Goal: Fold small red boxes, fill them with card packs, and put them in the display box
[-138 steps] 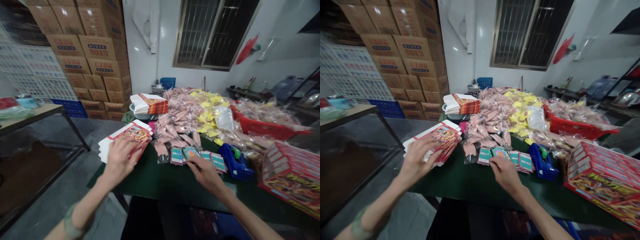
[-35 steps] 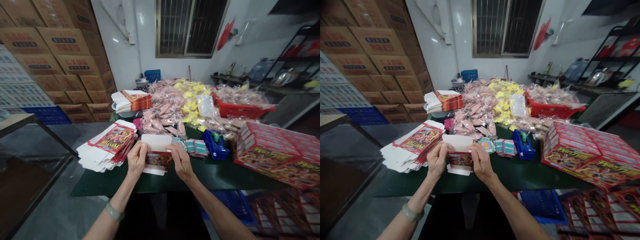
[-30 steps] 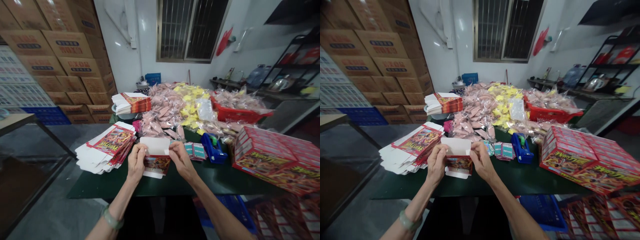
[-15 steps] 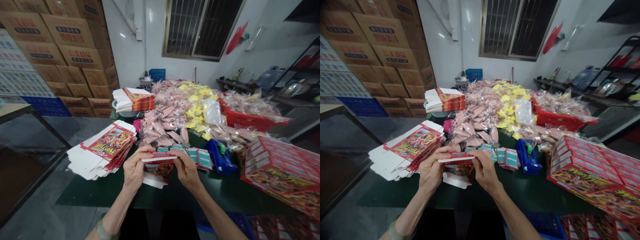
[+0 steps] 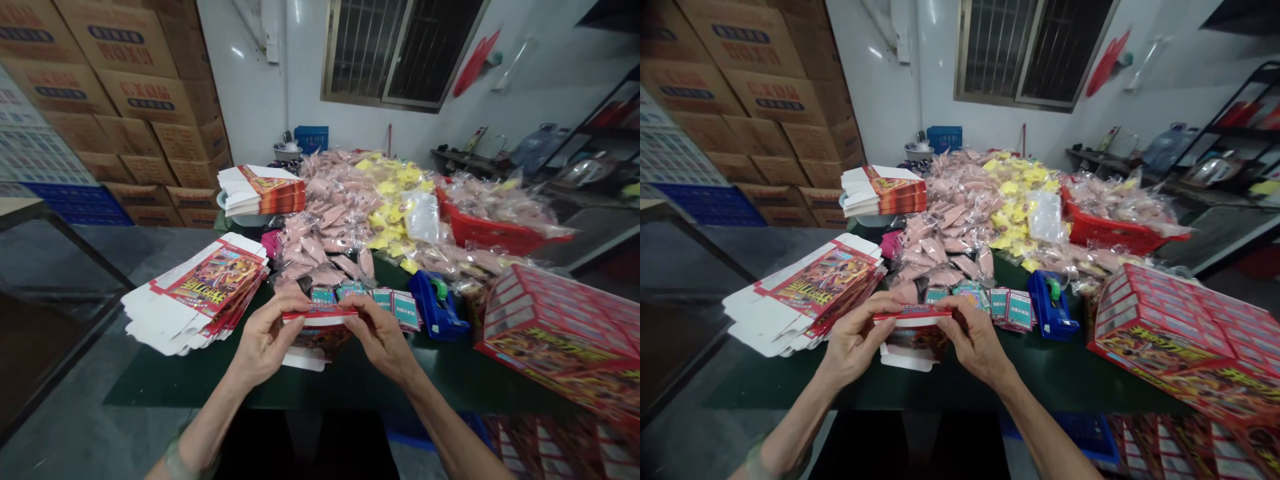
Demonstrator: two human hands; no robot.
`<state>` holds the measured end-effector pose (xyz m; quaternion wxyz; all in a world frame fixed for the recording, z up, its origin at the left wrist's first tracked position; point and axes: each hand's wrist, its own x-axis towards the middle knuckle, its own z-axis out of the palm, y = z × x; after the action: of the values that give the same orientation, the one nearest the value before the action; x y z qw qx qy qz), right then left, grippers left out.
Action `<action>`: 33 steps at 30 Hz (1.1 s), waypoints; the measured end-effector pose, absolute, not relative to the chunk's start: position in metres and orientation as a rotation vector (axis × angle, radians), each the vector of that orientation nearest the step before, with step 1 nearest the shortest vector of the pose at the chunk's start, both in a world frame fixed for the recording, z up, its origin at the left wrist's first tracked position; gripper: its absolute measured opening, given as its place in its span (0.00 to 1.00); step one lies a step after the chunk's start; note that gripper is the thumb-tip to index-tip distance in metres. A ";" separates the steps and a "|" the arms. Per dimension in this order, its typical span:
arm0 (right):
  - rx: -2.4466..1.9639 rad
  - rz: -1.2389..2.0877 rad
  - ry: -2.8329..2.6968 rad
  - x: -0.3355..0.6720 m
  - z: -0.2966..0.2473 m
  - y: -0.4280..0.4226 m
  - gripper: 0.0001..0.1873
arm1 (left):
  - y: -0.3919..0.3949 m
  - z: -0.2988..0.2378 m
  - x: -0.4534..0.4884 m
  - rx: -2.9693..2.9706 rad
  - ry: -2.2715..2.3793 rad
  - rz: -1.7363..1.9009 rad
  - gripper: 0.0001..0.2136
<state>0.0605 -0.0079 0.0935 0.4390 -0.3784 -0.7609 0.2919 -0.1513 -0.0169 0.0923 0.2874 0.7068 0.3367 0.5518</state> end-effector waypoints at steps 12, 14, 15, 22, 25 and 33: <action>-0.789 0.502 -1.852 0.050 0.091 -0.018 0.08 | -0.030 0.112 -0.168 2.197 0.900 1.318 0.13; -0.766 0.431 -1.838 0.048 0.085 -0.018 0.10 | -0.035 0.107 -0.167 2.253 0.939 1.303 0.15; -0.765 0.395 -1.827 0.047 0.082 -0.019 0.11 | -0.038 0.104 -0.166 2.279 0.948 1.292 0.16; -0.785 0.246 -1.793 0.042 0.056 -0.019 0.17 | -0.044 0.073 -0.145 2.277 1.041 1.621 0.20; -0.762 0.208 -1.766 0.035 0.046 -0.018 0.20 | -0.040 0.061 -0.138 2.182 1.100 1.778 0.20; -0.896 0.311 -1.731 0.044 0.046 -0.021 0.28 | -0.028 0.045 -0.138 1.987 1.418 1.882 0.22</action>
<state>0.0439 -0.0211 0.0465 0.5511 -0.3786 -0.7318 0.1316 -0.1380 -0.0278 0.0452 0.0293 0.6444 0.4599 0.6103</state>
